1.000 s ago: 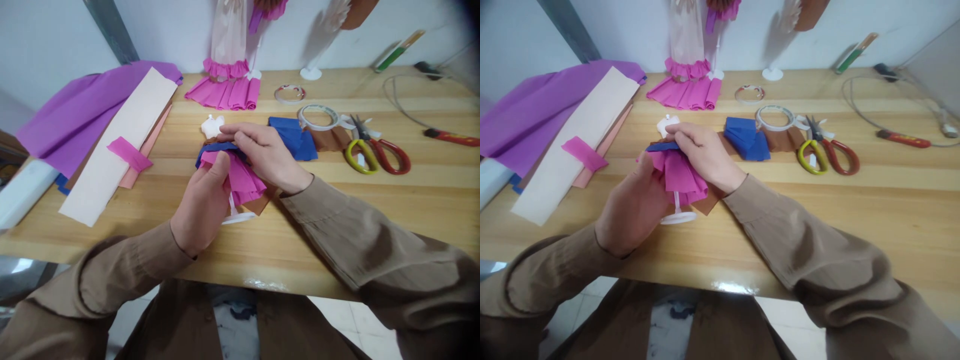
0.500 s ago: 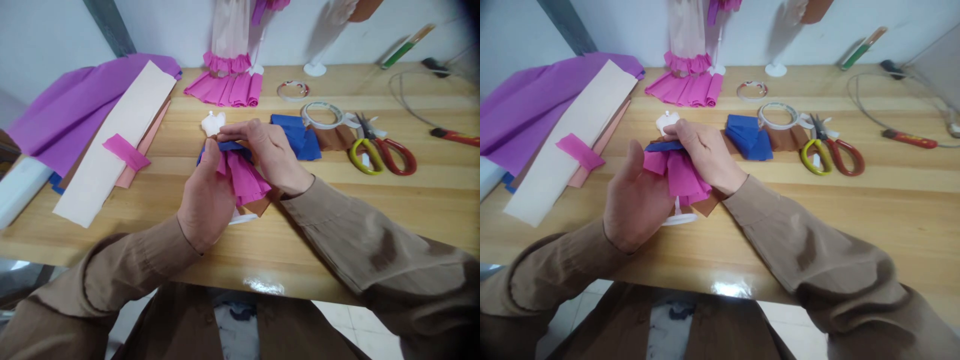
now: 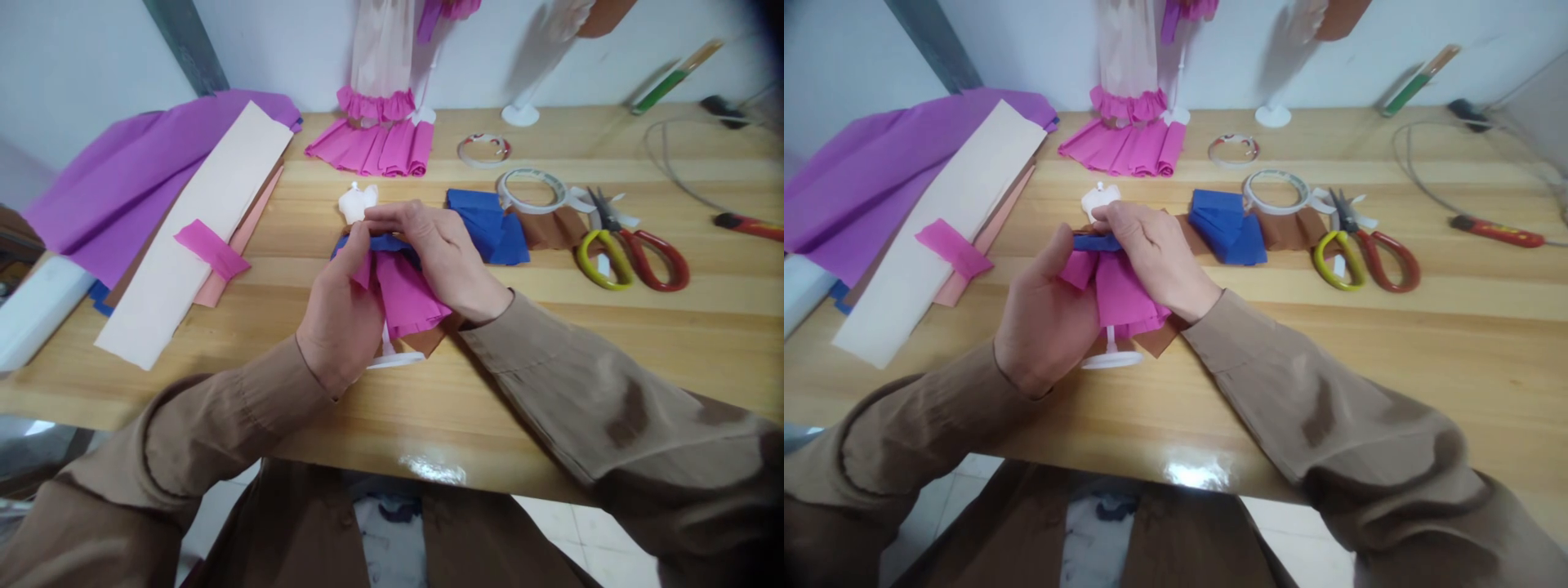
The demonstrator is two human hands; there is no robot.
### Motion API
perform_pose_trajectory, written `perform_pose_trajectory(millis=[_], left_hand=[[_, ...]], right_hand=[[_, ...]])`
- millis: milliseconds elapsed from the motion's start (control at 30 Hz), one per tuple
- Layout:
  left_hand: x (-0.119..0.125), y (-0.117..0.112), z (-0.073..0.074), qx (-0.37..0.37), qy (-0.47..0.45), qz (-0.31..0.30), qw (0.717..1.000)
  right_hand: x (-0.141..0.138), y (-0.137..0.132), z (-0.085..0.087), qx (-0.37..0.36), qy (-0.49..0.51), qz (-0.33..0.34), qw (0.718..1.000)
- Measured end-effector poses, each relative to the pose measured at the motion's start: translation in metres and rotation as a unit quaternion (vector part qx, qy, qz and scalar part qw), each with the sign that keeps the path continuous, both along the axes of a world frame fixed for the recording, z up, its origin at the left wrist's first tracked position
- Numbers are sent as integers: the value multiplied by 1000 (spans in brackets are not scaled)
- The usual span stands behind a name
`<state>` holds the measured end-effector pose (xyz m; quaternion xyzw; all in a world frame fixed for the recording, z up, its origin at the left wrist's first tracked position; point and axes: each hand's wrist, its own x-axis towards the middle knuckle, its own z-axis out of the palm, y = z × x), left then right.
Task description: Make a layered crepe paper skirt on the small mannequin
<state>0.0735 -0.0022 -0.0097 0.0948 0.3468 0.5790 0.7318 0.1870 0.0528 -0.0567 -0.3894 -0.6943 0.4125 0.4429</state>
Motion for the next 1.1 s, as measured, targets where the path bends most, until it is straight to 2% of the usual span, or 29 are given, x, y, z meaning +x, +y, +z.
perform_pose_trajectory(millis=[167, 267, 400, 467, 533, 567, 600, 667, 700, 833, 1000, 1100], left_hand=[[-2, 2, 4, 9, -15, 5, 1000], [-5, 3, 2, 21, -13, -5, 1000], [-10, 2, -2, 38, -2, -25, 999], [-12, 0, -1, 32, 9, -22, 999], [-14, -2, 1, 30, 6, -22, 999], [-15, -3, 2, 32, 0, -22, 999], [-16, -4, 2, 35, -7, -23, 999], [-18, -5, 2, 34, -3, -21, 999], [-19, -6, 1, 31, 8, -21, 999], [-27, -13, -4, 35, 66, -39, 996], [-45, -27, -2, 48, 112, -81, 989], [-54, -30, 0, 35, 143, -79, 986]], right_hand=[[0, -2, 3, 71, -55, 30, 995], [1, -2, 10, 107, -83, 4, 991], [9, -11, 37, 113, -87, -80, 987], [17, -22, 54, 88, -164, -62, 981], [23, -36, 67, 64, -296, 57, 951], [25, -43, 71, 43, -378, 125, 916], [25, -50, 72, 40, -440, 164, 882], [22, -61, 69, 42, -523, 203, 827], [19, -65, 66, 47, -541, 203, 815], [1, -74, 55, 59, -552, 163, 816], [-13, -79, 57, 45, -537, 141, 831], [-15, -83, 55, 118, -501, 95, 852]])
